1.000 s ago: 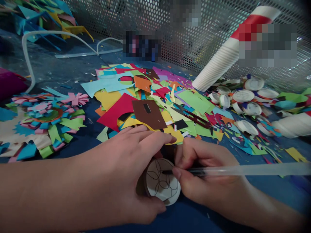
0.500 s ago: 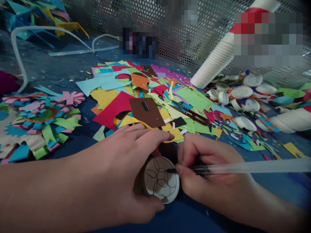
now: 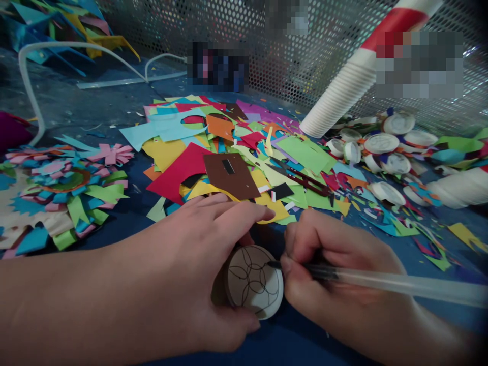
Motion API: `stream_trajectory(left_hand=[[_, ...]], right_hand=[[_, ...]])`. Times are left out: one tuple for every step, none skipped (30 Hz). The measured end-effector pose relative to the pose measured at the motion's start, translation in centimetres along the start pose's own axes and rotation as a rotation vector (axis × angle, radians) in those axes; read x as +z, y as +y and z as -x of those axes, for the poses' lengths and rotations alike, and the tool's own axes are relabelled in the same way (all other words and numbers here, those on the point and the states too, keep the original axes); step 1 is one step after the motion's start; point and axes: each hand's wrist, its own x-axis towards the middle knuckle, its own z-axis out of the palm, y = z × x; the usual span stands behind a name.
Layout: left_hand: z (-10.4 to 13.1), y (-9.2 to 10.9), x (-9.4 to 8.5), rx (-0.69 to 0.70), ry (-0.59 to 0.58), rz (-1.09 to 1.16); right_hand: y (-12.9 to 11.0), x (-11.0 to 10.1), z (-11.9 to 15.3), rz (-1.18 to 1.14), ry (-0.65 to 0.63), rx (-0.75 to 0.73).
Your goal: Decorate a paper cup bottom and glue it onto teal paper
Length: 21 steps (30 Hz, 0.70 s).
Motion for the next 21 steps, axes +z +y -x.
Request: stream_trajectory(left_hand=[[-0.04,0.03,-0.01,0.001,0.003,0.0],[-0.08,0.06,-0.02,-0.001,0.002,0.004],[-0.12,0.08,-0.02,-0.006,-0.001,0.011],[-0.16,0.1,-0.02,-0.015,-0.002,0.019],[-0.19,0.11,-0.01,-0.022,0.0,0.024],[-0.2,0.11,-0.02,-0.024,0.003,0.028],[-0.21,0.1,-0.03,-0.023,0.01,0.031],[-0.2,0.1,-0.05,-0.022,0.013,0.033],[-0.18,0.09,-0.08,-0.015,0.005,0.038],[-0.15,0.08,-0.13,-0.005,-0.006,0.04],[-0.1,0.08,-0.17,0.003,-0.02,0.044],[-0.04,0.08,-0.21,0.005,-0.031,0.049],[0.02,0.08,-0.25,0.0,-0.036,0.052],[0.09,0.08,-0.27,-0.004,-0.032,0.056],[0.15,0.07,-0.29,-0.006,-0.02,0.057],[0.18,0.07,-0.29,-0.012,-0.015,0.056],[0.2,0.07,-0.3,-0.013,-0.018,0.053],[0.2,0.08,-0.3,-0.015,-0.021,0.049],[0.18,0.09,-0.3,-0.012,-0.022,0.046],[0.15,0.12,-0.31,-0.013,-0.028,0.043],[0.11,0.16,-0.33,-0.02,-0.035,0.038]], right_hand=[[-0.01,0.0,0.0,-0.001,0.002,0.003],[-0.02,-0.01,0.0,-0.002,0.002,0.004],[-0.01,-0.03,0.01,-0.004,0.003,-0.004],[0.0,-0.06,0.02,-0.003,0.0,-0.013],[0.02,-0.09,0.05,0.0,0.002,-0.028],[0.04,-0.12,0.09,0.004,0.005,-0.045],[0.06,-0.13,0.15,0.009,0.008,-0.061],[0.08,-0.14,0.23,0.02,0.012,-0.078],[0.08,-0.13,0.32,0.04,0.017,-0.095],[0.07,-0.12,0.42,0.065,0.024,-0.127],[0.06,-0.09,0.52,0.097,0.032,-0.167],[0.05,-0.05,0.61,0.137,0.034,-0.202],[0.04,0.0,0.69,0.175,0.042,-0.237],[0.03,0.06,0.74,0.207,0.047,-0.266],[0.04,0.12,0.76,0.23,0.044,-0.284],[0.06,0.18,0.76,0.242,0.043,-0.301],[0.08,0.24,0.74,0.243,0.039,-0.319],[0.11,0.26,0.71,0.234,0.033,-0.346],[0.14,0.25,0.69,0.225,0.026,-0.365],[0.16,0.2,0.69,0.209,0.02,-0.369],[0.17,0.09,0.72,0.176,0.033,-0.362]])
